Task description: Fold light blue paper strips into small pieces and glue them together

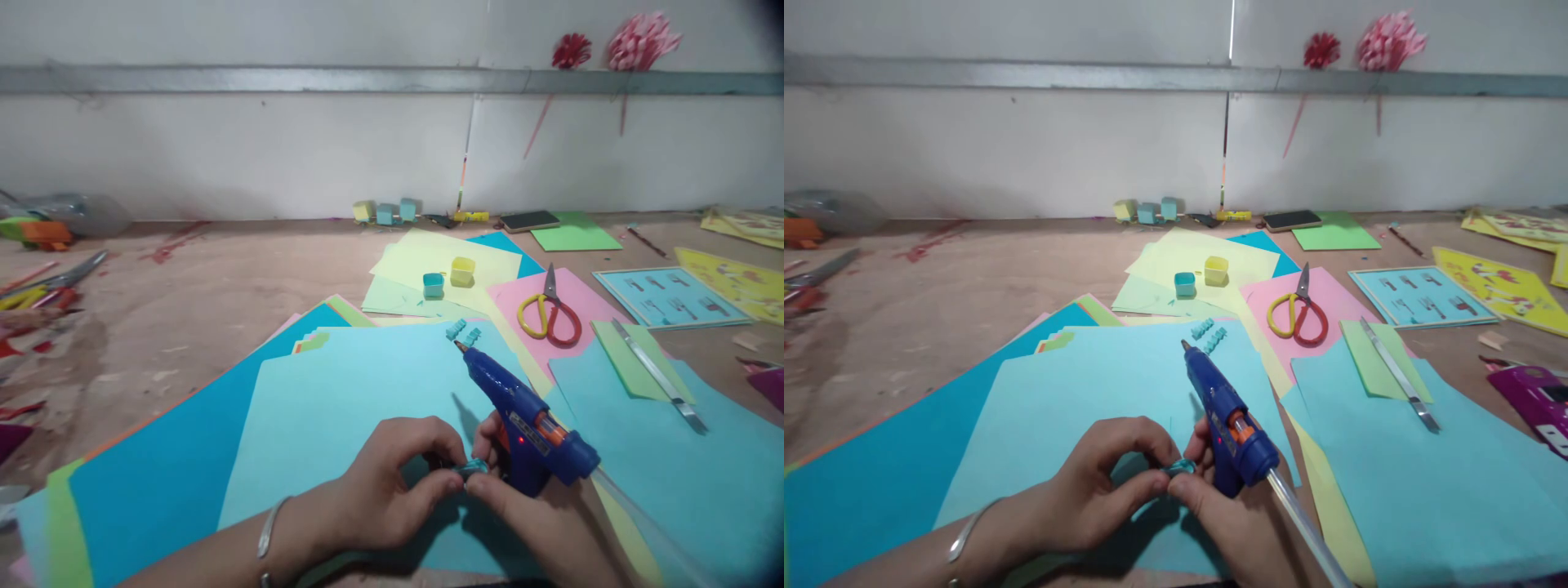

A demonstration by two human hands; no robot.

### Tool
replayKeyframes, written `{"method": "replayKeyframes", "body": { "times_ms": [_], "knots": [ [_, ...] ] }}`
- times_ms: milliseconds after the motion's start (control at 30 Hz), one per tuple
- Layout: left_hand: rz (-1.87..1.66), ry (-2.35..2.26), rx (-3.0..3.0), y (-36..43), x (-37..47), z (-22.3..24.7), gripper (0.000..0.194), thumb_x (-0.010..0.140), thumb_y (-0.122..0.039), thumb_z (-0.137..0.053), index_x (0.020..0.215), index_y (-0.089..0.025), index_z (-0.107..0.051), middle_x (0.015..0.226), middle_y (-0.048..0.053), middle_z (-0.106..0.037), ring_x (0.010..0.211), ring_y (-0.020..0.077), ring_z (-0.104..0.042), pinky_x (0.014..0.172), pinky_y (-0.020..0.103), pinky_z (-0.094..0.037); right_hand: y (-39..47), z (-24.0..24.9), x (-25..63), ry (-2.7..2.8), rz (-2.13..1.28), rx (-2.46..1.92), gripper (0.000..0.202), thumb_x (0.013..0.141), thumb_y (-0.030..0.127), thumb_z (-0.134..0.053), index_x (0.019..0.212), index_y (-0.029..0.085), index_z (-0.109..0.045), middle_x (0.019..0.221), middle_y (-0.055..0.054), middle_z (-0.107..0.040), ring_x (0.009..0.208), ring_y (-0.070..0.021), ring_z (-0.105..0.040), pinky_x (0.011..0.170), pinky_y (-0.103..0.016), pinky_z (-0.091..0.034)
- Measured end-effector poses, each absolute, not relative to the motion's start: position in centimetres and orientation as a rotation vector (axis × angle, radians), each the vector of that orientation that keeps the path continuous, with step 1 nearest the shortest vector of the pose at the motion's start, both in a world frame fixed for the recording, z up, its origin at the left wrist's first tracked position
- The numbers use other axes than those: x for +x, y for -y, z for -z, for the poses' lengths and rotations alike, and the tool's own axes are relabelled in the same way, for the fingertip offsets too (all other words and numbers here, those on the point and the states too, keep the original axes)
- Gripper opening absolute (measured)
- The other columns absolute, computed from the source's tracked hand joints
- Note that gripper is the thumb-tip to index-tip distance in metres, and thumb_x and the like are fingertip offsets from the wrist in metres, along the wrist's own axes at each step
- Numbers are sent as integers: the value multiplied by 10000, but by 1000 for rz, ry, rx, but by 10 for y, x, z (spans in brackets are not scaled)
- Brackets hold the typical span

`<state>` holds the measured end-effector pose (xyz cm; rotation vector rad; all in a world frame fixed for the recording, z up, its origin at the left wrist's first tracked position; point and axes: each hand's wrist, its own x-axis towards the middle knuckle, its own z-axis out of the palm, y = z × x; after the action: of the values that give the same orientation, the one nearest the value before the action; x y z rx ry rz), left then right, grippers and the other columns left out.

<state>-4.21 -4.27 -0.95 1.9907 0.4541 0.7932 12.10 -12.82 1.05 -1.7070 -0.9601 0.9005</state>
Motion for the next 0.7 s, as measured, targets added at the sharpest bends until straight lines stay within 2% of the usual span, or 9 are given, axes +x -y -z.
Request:
{"method": "replayKeyframes", "body": {
  "times_ms": [233,467,700],
  "knots": [
    [-815,-430,2040,43,-41,8,24,838,-149,-607,830,-159,-627,718,36,-711,612,119,-632,619,183,-483,126,-5,128,1099,-1009,-1758,189,683,291,-649,852,210,-662,748,6,-710,686,-173,-700,647,-240,-588],
    [-880,-400,2236,44,-42,8,110,843,-111,-575,906,-196,-603,729,19,-710,614,134,-637,619,208,-480,128,1,127,1122,-870,-1866,184,670,319,-671,818,212,-700,745,-17,-735,723,-217,-727,623,-266,-596],
    [-777,-483,2228,46,-42,11,69,860,-154,-571,898,-179,-622,736,28,-707,627,147,-631,616,215,-468,130,1,121,1150,-710,-1867,127,664,313,-694,747,223,-660,631,-2,-693,545,-179,-675,508,-248,-577]
  ]
}}
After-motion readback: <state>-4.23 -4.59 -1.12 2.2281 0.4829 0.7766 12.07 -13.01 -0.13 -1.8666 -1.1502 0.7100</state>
